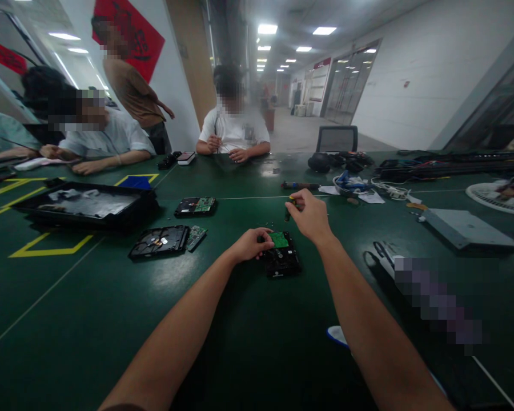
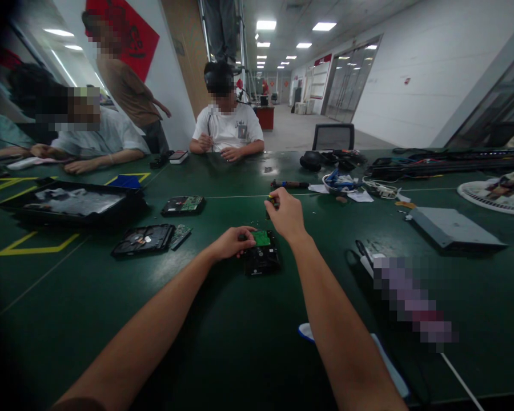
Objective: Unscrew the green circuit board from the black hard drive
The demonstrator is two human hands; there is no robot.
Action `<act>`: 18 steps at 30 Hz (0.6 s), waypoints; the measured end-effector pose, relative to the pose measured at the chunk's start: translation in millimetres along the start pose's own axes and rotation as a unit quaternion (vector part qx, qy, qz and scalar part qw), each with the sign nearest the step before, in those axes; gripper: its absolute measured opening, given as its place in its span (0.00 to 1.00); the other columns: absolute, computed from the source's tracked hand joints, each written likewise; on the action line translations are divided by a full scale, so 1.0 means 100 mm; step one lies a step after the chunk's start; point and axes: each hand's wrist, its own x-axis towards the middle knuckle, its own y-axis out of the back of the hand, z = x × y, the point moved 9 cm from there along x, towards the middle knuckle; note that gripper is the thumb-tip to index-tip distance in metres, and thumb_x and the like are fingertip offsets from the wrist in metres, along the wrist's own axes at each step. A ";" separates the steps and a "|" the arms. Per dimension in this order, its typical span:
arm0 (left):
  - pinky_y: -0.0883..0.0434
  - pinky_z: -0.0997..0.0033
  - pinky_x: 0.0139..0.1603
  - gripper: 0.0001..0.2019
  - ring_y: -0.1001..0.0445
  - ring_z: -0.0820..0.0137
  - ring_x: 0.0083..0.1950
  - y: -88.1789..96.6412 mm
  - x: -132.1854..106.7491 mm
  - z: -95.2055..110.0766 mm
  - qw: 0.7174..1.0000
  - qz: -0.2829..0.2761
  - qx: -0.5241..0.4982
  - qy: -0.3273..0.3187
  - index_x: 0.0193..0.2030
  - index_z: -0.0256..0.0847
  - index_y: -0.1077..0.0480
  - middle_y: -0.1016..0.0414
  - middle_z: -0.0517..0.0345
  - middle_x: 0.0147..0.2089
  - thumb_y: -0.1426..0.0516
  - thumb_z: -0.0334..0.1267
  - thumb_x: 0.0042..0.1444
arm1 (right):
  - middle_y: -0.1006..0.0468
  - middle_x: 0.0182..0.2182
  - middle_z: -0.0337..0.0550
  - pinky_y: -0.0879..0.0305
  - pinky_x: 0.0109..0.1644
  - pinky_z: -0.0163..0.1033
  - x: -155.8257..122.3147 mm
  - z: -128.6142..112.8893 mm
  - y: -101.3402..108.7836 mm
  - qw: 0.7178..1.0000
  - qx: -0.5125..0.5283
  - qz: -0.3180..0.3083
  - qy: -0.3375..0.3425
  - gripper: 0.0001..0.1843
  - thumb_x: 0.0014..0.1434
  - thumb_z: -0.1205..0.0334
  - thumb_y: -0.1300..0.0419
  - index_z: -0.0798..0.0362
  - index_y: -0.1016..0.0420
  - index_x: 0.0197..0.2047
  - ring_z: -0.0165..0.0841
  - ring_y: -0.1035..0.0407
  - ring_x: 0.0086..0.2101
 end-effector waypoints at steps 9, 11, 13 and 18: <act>0.28 0.76 0.22 0.17 0.30 0.82 0.25 0.01 -0.01 0.00 1.000 0.004 -0.006 0.011 0.37 0.34 0.27 0.38 0.40 0.70 0.35 0.49 0.57 | 0.22 0.42 0.47 0.26 0.48 0.49 0.00 -0.03 0.01 1.000 -0.008 0.014 0.015 0.09 0.58 0.62 0.38 0.50 0.28 0.44 0.40 0.25 0.40; 0.28 0.76 0.22 0.17 0.30 0.82 0.25 0.00 -0.01 0.00 1.000 0.002 -0.004 0.013 0.37 0.34 0.27 0.38 0.40 0.70 0.35 0.49 0.57 | 0.21 0.40 0.46 0.26 0.47 0.49 0.00 0.01 0.01 1.000 -0.002 0.013 0.002 0.09 0.58 0.60 0.37 0.49 0.29 0.43 0.40 0.25 0.40; 0.28 0.75 0.22 0.16 0.30 0.82 0.25 0.00 0.00 0.00 1.000 0.002 -0.004 0.011 0.37 0.34 0.26 0.38 0.40 0.70 0.35 0.48 0.57 | 0.21 0.38 0.44 0.27 0.46 0.48 0.00 0.00 0.00 1.000 -0.005 0.006 0.003 0.08 0.59 0.59 0.37 0.49 0.30 0.42 0.39 0.25 0.39; 0.28 0.75 0.22 0.15 0.30 0.82 0.25 0.00 -0.01 0.03 1.000 0.003 -0.001 -0.003 0.37 0.34 0.27 0.38 0.40 0.70 0.36 0.46 0.59 | 0.23 0.40 0.46 0.28 0.47 0.46 -0.01 -0.11 0.03 0.999 -0.025 0.007 0.036 0.06 0.63 0.61 0.41 0.49 0.27 0.44 0.37 0.26 0.38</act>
